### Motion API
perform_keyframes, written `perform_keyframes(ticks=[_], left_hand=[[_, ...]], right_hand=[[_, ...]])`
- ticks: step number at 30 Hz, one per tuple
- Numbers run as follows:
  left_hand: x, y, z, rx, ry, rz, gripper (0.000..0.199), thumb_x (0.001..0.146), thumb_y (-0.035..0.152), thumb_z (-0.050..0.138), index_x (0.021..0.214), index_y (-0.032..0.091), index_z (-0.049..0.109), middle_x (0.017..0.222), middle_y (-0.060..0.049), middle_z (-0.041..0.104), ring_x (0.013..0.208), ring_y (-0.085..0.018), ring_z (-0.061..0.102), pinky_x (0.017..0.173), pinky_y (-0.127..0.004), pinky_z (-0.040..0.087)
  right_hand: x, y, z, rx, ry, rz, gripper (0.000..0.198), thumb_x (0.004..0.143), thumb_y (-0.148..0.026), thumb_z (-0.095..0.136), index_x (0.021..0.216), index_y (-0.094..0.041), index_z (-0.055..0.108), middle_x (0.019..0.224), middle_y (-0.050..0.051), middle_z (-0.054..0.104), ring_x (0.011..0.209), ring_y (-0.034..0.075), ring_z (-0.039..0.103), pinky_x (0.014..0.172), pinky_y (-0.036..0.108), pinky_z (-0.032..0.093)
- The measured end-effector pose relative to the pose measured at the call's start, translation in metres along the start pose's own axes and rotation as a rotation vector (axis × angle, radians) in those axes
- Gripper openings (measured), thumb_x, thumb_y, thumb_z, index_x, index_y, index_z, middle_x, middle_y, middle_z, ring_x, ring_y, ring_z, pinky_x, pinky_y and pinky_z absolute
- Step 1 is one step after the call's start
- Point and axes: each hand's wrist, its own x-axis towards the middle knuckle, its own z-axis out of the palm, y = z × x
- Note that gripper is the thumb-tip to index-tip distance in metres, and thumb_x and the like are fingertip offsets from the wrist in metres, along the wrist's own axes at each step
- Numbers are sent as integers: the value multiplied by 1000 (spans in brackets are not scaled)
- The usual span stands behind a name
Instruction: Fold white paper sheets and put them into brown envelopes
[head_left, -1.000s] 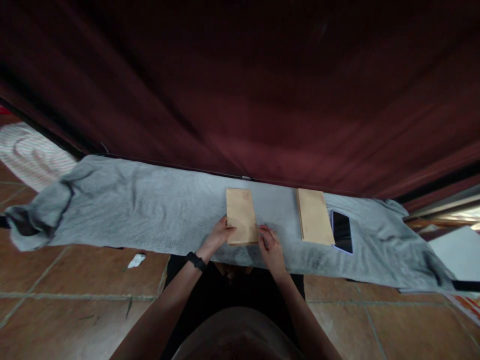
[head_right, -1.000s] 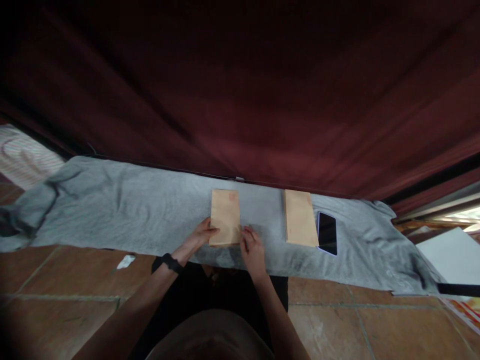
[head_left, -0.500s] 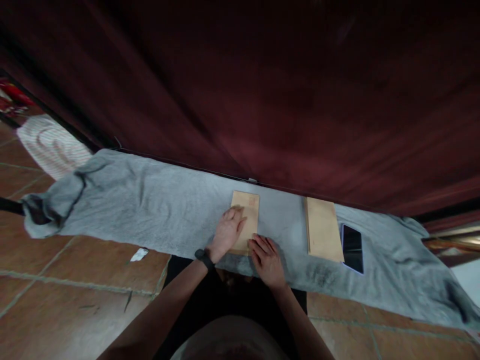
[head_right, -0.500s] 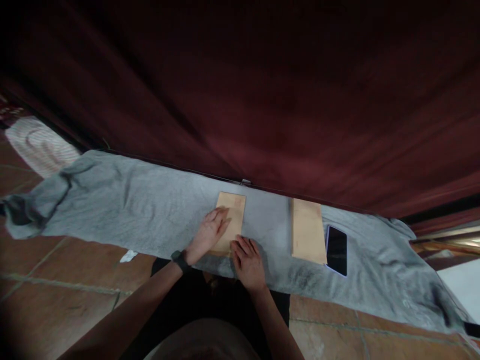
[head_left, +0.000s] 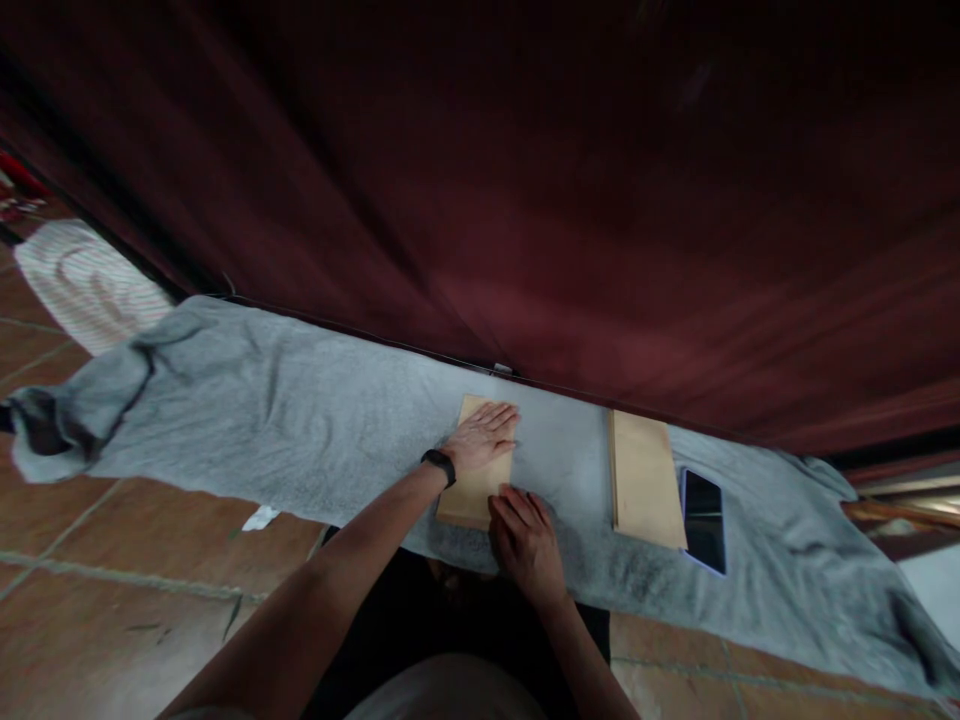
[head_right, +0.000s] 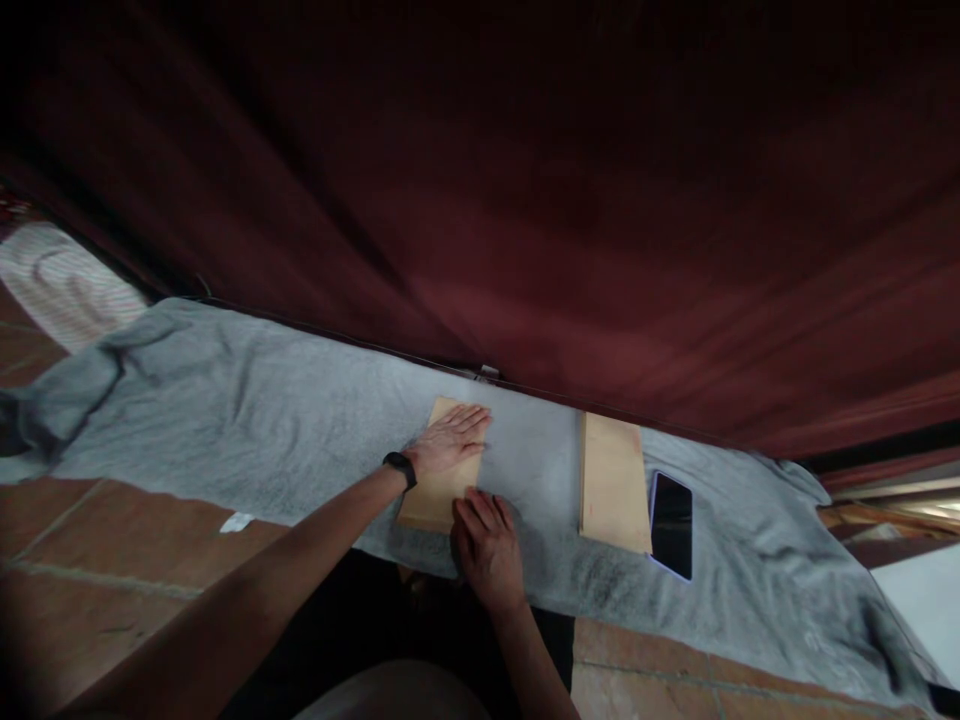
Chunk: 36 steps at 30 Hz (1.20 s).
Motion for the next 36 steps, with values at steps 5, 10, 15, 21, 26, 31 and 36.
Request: perform_keyframes(ticks=[5, 10, 15, 21, 26, 31, 36], left_hand=[[-7, 3, 0, -10, -39, 24, 63, 104, 52, 28, 155, 16, 30, 164, -9, 27, 153, -18, 18, 124, -38, 10], [-17, 9, -2, -10, -69, 42, 60, 104, 48, 30, 155, 17, 29, 164, -8, 26, 153, -18, 18, 124, -37, 10], [-30, 20, -4, -17, -70, 58, 58, 105, 46, 31, 156, 18, 29, 164, -7, 26, 153, -17, 18, 124, -36, 10], [-46, 34, -5, -48, -61, 77, 58, 105, 46, 30, 155, 17, 30, 164, -8, 27, 153, -16, 19, 125, -36, 10], [-59, 44, -7, -71, -30, 83, 55, 106, 44, 29, 155, 18, 31, 163, -8, 29, 152, -16, 20, 125, -36, 11], [-71, 53, -13, -88, -48, 95, 54, 105, 40, 30, 155, 18, 30, 164, -7, 29, 152, -16, 20, 126, -36, 12], [-84, 61, -16, -107, -53, 107, 54, 106, 38, 29, 156, 19, 28, 164, -6, 28, 152, -17, 20, 126, -38, 14]], right_hand=[[1, -2, -1, 6, -9, 11, 39, 98, -19, 48, 136, -26, 58, 139, 6, 61, 129, 23, 56, 114, 47, 39], [1, -2, -1, 2, -12, 15, 35, 99, -22, 48, 132, -25, 61, 137, 6, 62, 129, 22, 56, 115, 47, 38], [-1, -1, 1, -26, -4, 13, 36, 99, -22, 49, 133, -26, 60, 136, 6, 63, 128, 23, 56, 114, 46, 39], [-1, 0, 4, -6, 1, 32, 36, 98, -20, 47, 130, -24, 62, 134, 6, 65, 127, 21, 57, 116, 45, 36], [-3, 4, 7, 38, 40, 52, 37, 96, -16, 47, 129, -24, 63, 130, 5, 67, 121, 20, 59, 114, 44, 39], [-5, 6, 8, 64, 34, 67, 39, 94, -13, 46, 127, -24, 64, 130, 5, 66, 120, 21, 60, 113, 44, 40], [-6, 6, 8, 88, 53, 81, 37, 94, -12, 44, 122, -23, 66, 125, 6, 69, 118, 21, 61, 112, 44, 42]])
